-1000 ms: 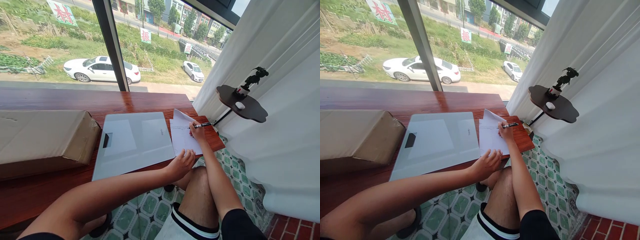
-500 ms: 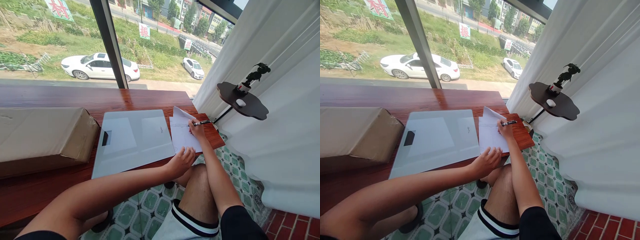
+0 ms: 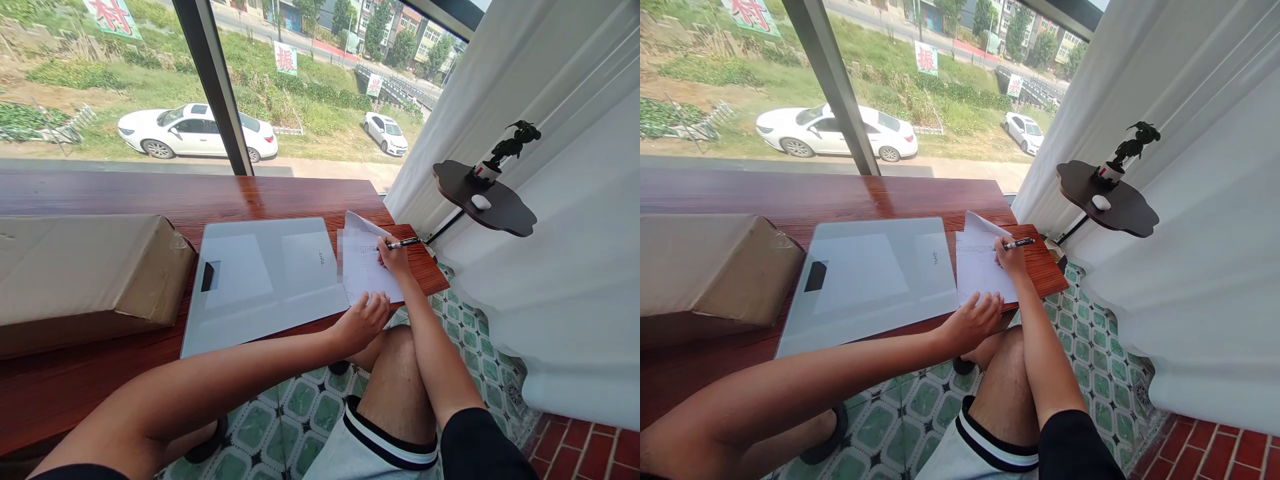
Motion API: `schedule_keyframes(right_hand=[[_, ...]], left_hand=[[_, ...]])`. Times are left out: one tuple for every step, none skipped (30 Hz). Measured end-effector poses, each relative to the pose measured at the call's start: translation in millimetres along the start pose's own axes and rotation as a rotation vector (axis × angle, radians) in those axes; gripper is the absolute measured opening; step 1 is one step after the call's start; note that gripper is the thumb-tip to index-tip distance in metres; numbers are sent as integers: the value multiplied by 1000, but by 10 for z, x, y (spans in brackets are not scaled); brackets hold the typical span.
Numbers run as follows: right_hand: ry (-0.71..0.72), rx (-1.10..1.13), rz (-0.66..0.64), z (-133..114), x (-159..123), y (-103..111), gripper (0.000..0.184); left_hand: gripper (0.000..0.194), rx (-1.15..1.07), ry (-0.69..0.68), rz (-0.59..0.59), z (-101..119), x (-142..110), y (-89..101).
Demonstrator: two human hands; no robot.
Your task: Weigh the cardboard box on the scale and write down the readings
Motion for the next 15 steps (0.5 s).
schedule_keyframes(right_hand=[[-2, -3, 4, -7, -2, 0, 37], [-3, -5, 7, -14, -3, 0, 37], [-2, -7, 8, -19, -3, 0, 36], [-1, -7, 8, -22, -1, -1, 36], [0, -7, 7, -24, 1, -2, 36], [-1, -7, 4, -25, 4, -2, 35], [-3, -6, 3, -24, 7, -3, 35], [-7, -5, 2, -23, 9, -3, 35], [-11, -3, 1, -22, 10, -3, 36], [-16, -1, 0, -22, 10, -3, 36], [-19, 2, 0, -23, 8, -3, 36], [-20, 5, 0, -25, 5, -3, 36], [-19, 9, 1, -27, 2, -2, 36], [-15, 12, 1, -30, -2, -2, 36], [-11, 15, 1, -32, -6, -1, 35]], left_hand=[[48, 3, 1, 4, -1, 1, 0], [48, 5, 2, 9, -2, 2, 1], [49, 6, 5, 17, -5, 2, 3], [49, 4, 9, 26, -7, 2, 6], [49, 3, 11, 36, -10, 2, 9], [48, 0, 14, 44, -11, 1, 12], [48, -2, 15, 48, -13, 0, 15], [48, -3, 16, 48, -13, -1, 17], [48, -4, 15, 44, -13, -2, 18], [48, -4, 15, 39, -12, -1, 19], [48, -5, 14, 33, -12, 0, 20], [48, -6, 13, 28, -11, 2, 21], [49, -6, 12, 23, -10, 4, 21], [49, -5, 10, 20, -10, 5, 22], [49, -4, 8, 18, -10, 6, 22]])
Point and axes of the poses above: each hand's wrist, its own x-axis towards the middle knuckle, its own y-axis out of the back of the hand, z = x × y, the point moved 1 cm from there along x, towards the middle knuckle, and after that the axes turned 14 degrees about z, right-handed, at the moved point
